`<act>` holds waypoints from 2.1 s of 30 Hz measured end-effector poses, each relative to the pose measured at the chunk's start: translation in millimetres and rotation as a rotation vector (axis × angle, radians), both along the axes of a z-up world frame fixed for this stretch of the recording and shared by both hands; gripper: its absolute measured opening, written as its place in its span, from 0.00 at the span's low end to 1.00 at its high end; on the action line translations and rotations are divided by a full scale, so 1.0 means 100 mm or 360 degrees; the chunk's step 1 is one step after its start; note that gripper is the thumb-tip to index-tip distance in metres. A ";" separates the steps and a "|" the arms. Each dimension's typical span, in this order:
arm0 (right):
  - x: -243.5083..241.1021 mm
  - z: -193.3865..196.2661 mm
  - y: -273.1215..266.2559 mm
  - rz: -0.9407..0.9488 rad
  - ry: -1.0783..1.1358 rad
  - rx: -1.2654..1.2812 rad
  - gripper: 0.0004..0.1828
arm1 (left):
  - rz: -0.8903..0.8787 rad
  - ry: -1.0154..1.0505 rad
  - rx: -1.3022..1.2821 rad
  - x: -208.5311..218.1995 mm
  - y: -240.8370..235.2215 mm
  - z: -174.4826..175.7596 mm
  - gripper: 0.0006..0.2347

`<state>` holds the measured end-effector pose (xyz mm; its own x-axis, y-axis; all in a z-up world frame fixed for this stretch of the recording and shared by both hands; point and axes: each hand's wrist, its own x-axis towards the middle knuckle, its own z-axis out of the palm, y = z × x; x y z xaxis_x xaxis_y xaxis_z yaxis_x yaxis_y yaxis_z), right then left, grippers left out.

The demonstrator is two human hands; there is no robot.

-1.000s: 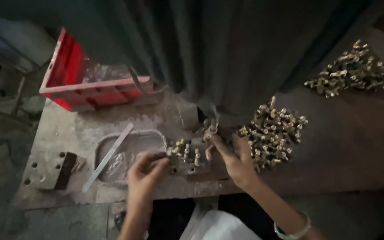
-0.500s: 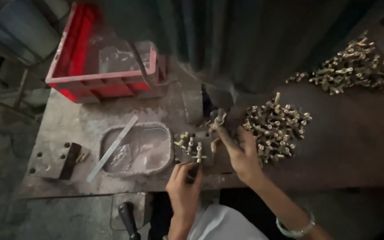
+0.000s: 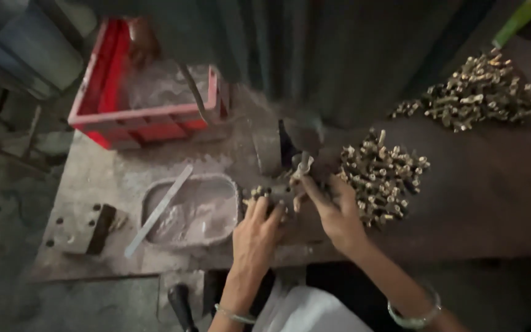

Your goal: The person picks small brass fittings one at a time from a pile on the workbench, holds each under a benchtop tapping machine to cut threads, and sets the finished fittings on the bench. A red crate and a plastic tray of liquid sit beside the work area.

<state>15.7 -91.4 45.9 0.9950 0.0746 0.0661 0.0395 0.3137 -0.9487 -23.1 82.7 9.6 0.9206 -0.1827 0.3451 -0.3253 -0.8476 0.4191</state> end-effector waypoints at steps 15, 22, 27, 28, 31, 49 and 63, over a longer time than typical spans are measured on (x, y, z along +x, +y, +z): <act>0.08 0.01 0.04 0.0001 -0.0141 -0.0020 0.09 | 0.0485 0.0034 0.0186 0.35 0.12 0.13 0.11; 0.00 0.06 -0.03 0.0031 -0.0125 -0.0054 0.09 | 0.0498 0.0231 -0.1116 0.04 0.19 0.10 0.11; 0.07 -0.14 -0.04 -0.0023 -0.0144 -0.0257 0.10 | 0.0507 0.0713 -0.2360 -0.20 0.14 0.07 0.17; 0.06 -0.10 -0.03 -0.0021 -0.0142 -0.0254 0.10 | 0.0510 0.0712 -0.2357 -0.23 0.13 0.09 0.17; 0.03 -0.10 -0.06 -0.0090 -0.0075 -0.0344 0.10 | 0.0613 0.0836 -0.2529 -0.33 0.06 0.04 0.18; 0.23 -0.68 -0.42 0.0322 0.0227 -0.0352 0.14 | 0.0029 -0.0854 -0.0626 0.17 0.01 0.76 0.15; -0.44 -0.66 -0.62 0.0714 -0.0340 -0.1891 0.19 | -0.0362 0.1138 -0.0648 -0.19 0.55 0.41 0.11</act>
